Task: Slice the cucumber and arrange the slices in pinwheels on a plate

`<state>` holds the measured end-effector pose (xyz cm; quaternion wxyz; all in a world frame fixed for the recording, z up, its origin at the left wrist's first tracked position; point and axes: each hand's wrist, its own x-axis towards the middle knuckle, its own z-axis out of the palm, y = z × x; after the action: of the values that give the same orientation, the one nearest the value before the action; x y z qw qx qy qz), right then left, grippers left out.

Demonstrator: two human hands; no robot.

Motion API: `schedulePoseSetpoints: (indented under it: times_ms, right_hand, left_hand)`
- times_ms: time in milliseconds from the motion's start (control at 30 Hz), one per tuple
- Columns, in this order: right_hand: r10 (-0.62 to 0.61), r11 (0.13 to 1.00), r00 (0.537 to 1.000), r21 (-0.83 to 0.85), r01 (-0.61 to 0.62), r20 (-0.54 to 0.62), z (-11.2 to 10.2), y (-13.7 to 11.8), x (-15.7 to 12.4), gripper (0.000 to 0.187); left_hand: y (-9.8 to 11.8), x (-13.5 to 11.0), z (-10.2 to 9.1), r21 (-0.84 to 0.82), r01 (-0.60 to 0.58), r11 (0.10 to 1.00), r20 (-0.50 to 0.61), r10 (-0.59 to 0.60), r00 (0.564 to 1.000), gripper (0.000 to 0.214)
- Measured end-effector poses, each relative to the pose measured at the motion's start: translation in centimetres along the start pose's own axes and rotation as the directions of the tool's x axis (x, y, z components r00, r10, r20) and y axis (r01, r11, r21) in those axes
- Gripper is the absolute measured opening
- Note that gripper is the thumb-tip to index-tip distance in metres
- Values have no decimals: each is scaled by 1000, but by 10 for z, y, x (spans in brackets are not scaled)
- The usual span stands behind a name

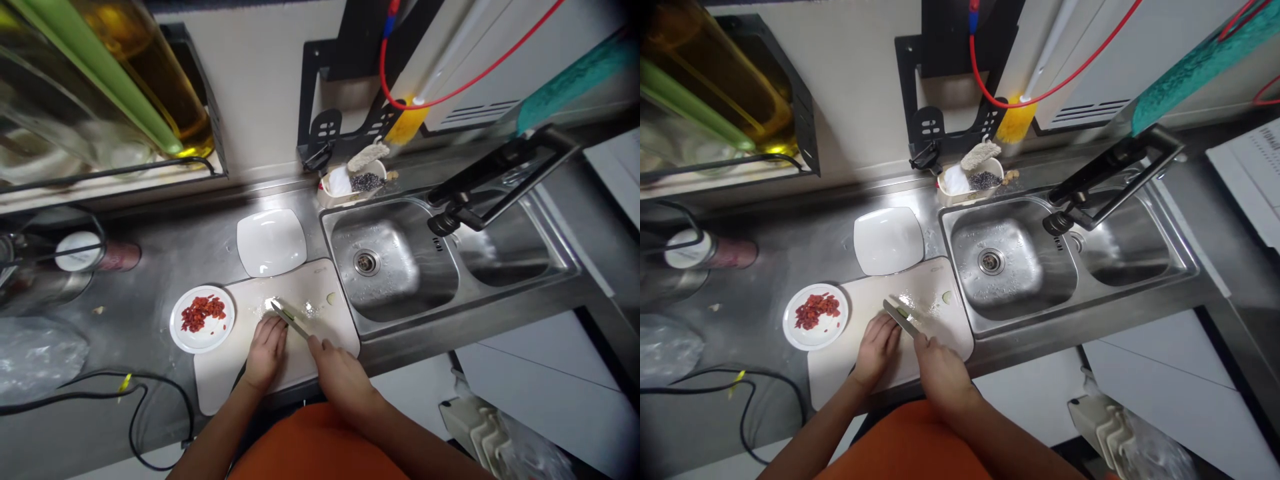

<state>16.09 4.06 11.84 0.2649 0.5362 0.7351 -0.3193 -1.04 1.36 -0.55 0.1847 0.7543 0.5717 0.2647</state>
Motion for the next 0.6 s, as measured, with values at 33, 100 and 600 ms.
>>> schedulePoseSetpoints:
  times_ms: [33,100,600]
  right_hand:
    - [-1,1000,1000,-1,1,3,0,0,1,36]
    - [-7,1000,1000,-4,7,8,-1,1,2,36]
    - [-61,996,998,58,62,-17,-1,7,13,36]
  left_hand:
    - [0,0,0,-2,1,1000,3,-1,1000,24]
    - [1,1,-1,-7,2,1000,5,-2,1000,24]
    - [2,2,-2,-29,8,1000,3,-8,1000,25]
